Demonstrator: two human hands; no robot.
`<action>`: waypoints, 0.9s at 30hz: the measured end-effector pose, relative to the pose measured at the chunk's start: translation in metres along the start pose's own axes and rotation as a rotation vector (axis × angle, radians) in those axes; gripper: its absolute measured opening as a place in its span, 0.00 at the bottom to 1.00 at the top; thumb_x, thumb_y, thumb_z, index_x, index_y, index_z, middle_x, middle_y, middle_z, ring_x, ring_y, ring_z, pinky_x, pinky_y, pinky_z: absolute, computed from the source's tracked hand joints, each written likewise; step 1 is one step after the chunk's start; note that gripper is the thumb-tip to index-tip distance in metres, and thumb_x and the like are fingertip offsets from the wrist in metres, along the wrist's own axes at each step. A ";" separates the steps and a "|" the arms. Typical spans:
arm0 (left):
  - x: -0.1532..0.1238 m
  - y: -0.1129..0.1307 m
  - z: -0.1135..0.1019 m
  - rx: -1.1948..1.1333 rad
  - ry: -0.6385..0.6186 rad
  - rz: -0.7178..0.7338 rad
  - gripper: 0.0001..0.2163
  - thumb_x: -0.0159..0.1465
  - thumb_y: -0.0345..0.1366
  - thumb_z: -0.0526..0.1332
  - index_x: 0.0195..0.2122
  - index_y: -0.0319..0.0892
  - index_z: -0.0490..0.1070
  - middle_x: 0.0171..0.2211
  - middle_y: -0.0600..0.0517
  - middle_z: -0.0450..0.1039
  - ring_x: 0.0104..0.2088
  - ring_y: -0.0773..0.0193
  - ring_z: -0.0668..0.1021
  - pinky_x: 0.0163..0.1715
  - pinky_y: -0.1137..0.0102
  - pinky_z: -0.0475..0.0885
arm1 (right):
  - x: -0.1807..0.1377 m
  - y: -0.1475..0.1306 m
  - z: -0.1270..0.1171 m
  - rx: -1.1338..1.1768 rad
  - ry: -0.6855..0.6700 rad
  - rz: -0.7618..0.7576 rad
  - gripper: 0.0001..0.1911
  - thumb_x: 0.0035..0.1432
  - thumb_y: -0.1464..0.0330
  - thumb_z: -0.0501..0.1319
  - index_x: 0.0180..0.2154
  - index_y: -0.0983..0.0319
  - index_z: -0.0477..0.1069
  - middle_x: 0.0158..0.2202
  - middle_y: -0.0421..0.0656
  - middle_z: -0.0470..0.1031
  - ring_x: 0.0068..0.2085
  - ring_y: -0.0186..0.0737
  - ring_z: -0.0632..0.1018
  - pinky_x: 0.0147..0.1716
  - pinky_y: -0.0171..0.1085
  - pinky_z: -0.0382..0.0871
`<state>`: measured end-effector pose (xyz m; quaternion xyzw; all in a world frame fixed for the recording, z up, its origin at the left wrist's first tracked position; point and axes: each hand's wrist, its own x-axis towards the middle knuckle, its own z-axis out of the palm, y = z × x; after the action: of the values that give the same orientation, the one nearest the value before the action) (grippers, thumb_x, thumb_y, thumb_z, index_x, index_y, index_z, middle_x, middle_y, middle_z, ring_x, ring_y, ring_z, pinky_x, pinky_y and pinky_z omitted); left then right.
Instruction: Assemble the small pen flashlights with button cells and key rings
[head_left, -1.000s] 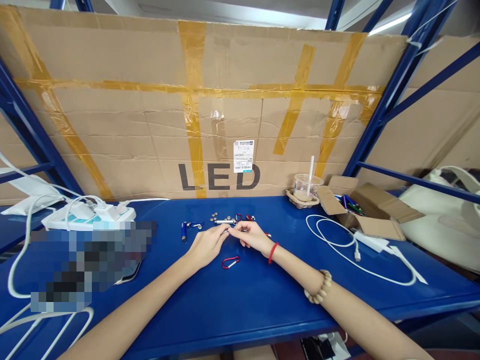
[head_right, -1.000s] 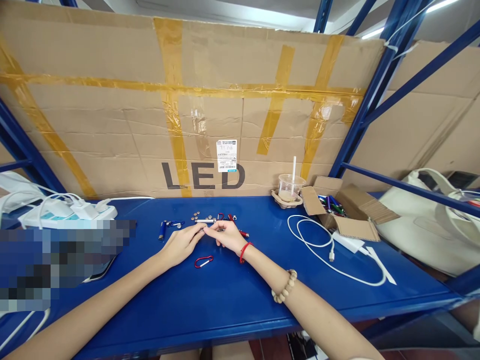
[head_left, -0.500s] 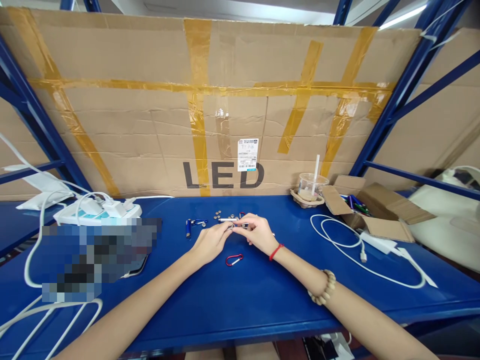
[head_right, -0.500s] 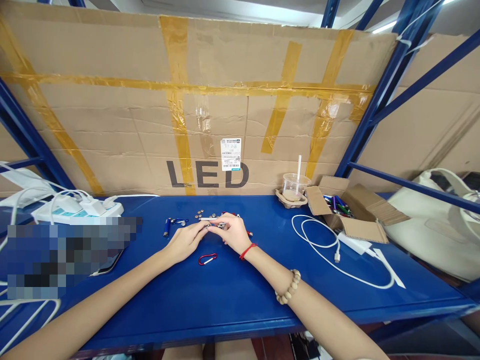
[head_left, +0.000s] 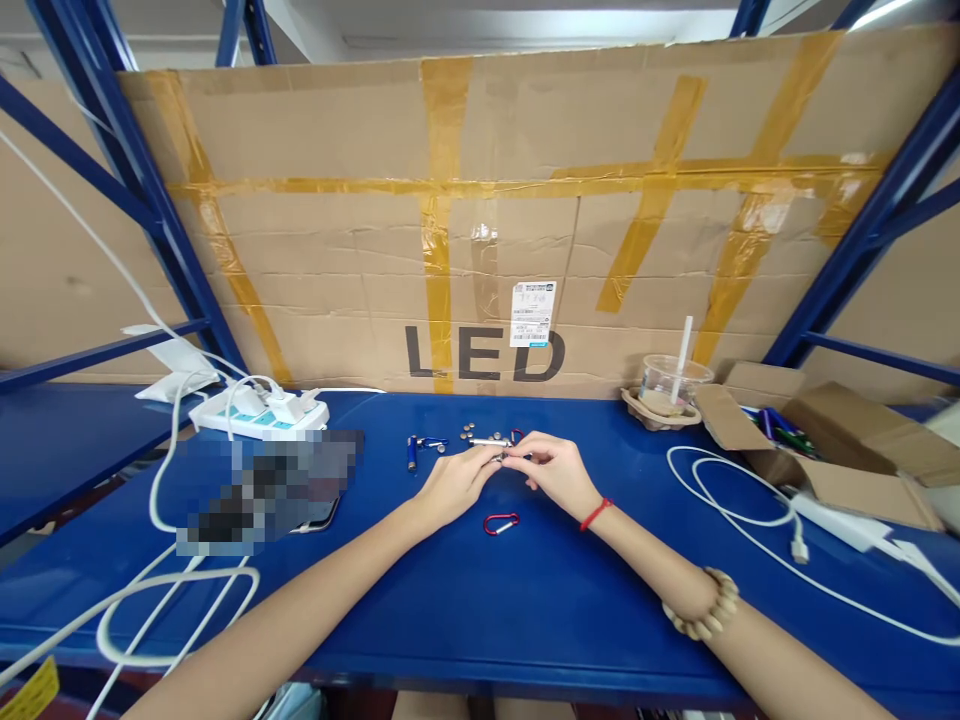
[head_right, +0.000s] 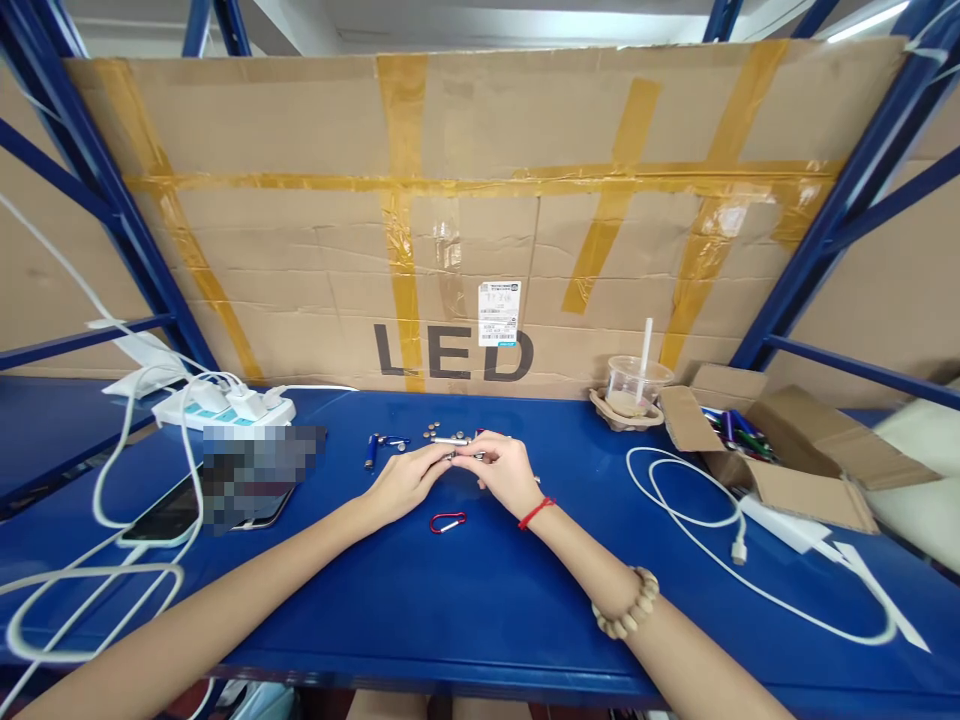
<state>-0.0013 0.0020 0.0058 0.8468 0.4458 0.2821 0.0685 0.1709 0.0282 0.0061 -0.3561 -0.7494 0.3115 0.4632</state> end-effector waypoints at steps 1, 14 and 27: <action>0.000 0.000 0.000 -0.010 -0.008 0.005 0.13 0.65 0.38 0.44 0.48 0.49 0.60 0.49 0.56 0.66 0.47 0.67 0.70 0.44 0.73 0.65 | 0.000 0.000 0.000 -0.011 0.002 -0.012 0.16 0.43 0.56 0.62 0.26 0.63 0.74 0.28 0.43 0.70 0.14 0.27 0.66 0.13 0.32 0.64; -0.002 0.001 -0.006 -0.105 -0.028 0.011 0.11 0.65 0.35 0.45 0.49 0.46 0.56 0.48 0.52 0.66 0.47 0.65 0.69 0.46 0.69 0.64 | -0.006 -0.005 0.005 -0.090 0.044 -0.054 0.14 0.48 0.58 0.60 0.28 0.63 0.73 0.26 0.44 0.73 0.14 0.28 0.66 0.14 0.32 0.65; -0.001 -0.007 0.000 -0.067 -0.017 0.080 0.09 0.65 0.33 0.44 0.44 0.43 0.58 0.45 0.49 0.68 0.46 0.64 0.70 0.45 0.69 0.65 | -0.008 0.005 0.001 -0.087 0.046 -0.066 0.09 0.47 0.62 0.62 0.28 0.61 0.73 0.31 0.46 0.73 0.14 0.29 0.67 0.14 0.34 0.67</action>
<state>-0.0063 0.0054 0.0033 0.8635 0.4011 0.2922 0.0894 0.1734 0.0247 -0.0021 -0.3581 -0.7627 0.2551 0.4743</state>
